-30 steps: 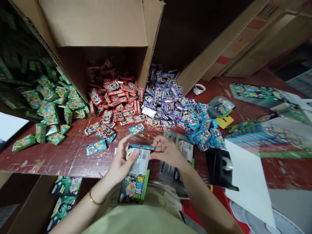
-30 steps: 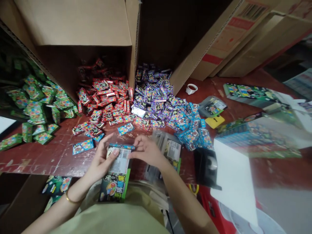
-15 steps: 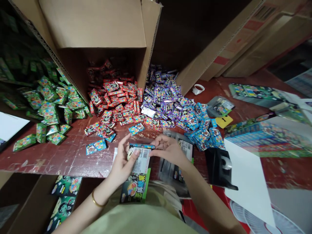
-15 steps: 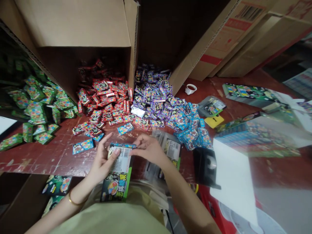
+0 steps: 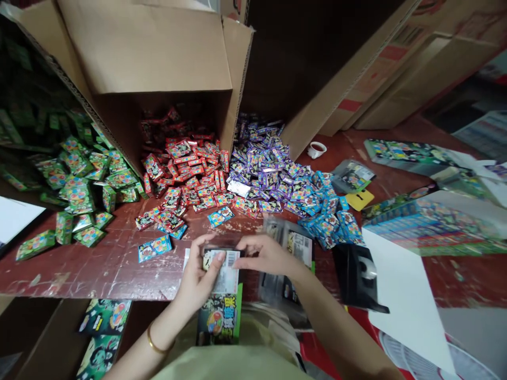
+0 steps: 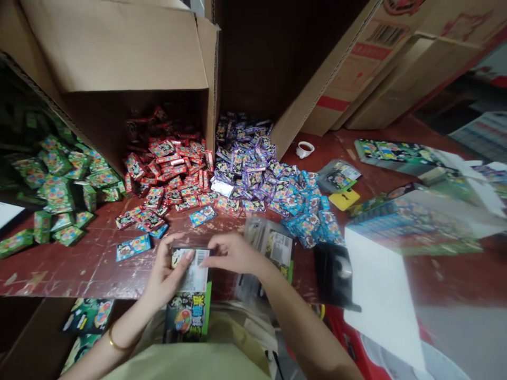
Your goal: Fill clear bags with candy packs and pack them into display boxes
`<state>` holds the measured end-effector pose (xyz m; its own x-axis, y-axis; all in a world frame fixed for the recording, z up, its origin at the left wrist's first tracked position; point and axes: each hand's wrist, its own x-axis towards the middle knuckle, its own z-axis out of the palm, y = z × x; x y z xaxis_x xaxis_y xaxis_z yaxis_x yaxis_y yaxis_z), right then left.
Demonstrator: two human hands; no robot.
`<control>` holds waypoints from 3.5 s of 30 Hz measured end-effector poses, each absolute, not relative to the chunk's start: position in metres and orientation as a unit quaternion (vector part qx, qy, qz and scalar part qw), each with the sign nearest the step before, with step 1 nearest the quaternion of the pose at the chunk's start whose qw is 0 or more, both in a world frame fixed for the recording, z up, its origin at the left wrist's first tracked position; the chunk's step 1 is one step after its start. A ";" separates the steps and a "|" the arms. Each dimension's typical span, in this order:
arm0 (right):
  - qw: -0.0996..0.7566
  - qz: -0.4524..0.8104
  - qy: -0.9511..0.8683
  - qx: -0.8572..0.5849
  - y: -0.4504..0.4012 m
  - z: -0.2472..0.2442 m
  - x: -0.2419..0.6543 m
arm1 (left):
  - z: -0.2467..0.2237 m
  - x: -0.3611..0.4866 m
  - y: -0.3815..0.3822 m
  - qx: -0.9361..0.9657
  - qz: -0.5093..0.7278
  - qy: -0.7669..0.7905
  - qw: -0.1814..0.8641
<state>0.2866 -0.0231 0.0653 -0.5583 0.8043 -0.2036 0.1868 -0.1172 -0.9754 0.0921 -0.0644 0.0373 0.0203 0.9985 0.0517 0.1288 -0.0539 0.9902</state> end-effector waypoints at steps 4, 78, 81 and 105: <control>0.297 0.548 -0.655 -0.428 -0.004 0.048 0.294 | 0.029 0.092 -0.061 0.517 0.490 0.533 0.457; 0.310 0.400 -0.806 -0.307 0.027 0.119 0.288 | 0.045 0.105 -0.074 0.550 0.482 0.470 0.494; 0.278 0.421 -0.813 -0.289 0.025 0.120 0.282 | 0.046 0.107 -0.077 0.537 0.478 0.471 0.511; 0.327 0.354 -0.748 -0.457 0.043 0.018 0.264 | 0.032 0.087 -0.070 0.534 0.461 0.550 0.448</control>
<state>0.2643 0.0430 0.0180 -0.3678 0.9152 0.1649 0.4527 0.3311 -0.8279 0.0869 -0.0705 0.0317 -0.0289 0.9996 -0.0007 0.1745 0.0057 0.9846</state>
